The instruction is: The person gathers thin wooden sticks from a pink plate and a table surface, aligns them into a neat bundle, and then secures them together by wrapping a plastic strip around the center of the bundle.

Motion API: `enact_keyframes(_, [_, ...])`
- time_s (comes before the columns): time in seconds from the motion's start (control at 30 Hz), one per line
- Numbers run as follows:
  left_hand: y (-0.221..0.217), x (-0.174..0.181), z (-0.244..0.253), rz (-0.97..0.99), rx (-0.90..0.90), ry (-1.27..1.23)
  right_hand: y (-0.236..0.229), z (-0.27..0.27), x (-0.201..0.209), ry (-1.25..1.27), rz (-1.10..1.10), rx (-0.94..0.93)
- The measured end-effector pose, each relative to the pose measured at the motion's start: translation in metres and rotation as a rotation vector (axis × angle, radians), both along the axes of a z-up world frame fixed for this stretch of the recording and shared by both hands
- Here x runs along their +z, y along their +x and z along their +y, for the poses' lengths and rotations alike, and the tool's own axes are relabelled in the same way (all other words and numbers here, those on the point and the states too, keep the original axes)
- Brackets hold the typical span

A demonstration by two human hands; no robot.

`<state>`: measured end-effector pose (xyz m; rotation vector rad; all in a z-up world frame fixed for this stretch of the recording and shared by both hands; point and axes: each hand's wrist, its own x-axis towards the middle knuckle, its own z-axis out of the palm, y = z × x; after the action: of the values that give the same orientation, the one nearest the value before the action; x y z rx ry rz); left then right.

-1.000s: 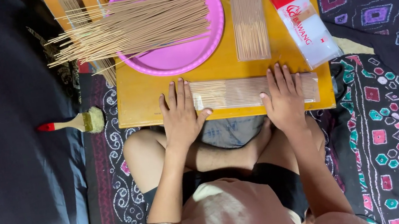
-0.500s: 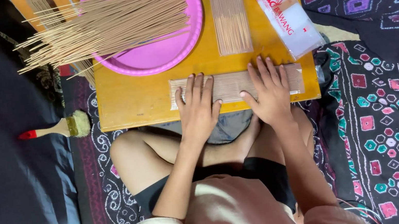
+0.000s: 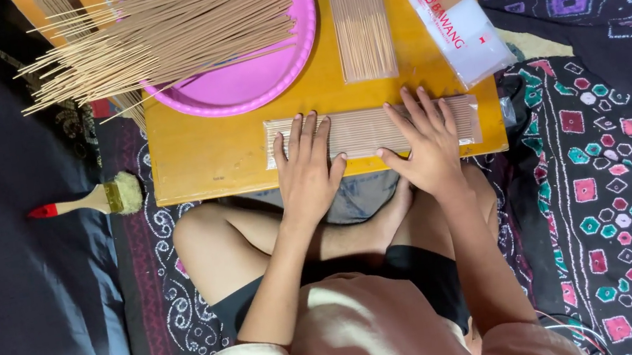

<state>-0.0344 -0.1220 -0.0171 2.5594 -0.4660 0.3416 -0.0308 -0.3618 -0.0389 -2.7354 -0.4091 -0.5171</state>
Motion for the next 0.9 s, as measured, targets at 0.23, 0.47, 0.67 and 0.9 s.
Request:
enact_keyframes(0.23, [-0.001, 0.022, 0.02, 0.021, 0.002, -0.324, -0.003, -0.002, 0.012, 0.133, 0.022, 0.072])
enact_keyframes(0.47, [0.027, 0.037, 0.097, -0.184, 0.159, -0.176, 0.014, 0.028, 0.042, 0.242, -0.132, 0.074])
enact_keyframes(0.67, [0.062, 0.044, 0.176, -0.422, 0.426, 0.129, 0.057, 0.114, 0.075, 0.351, -0.162, 0.282])
enact_keyframes(0.9, [0.08, 0.05, 0.217, -0.453, 0.531, 0.319, 0.09, 0.197, 0.102, 0.376, -0.116, 0.477])
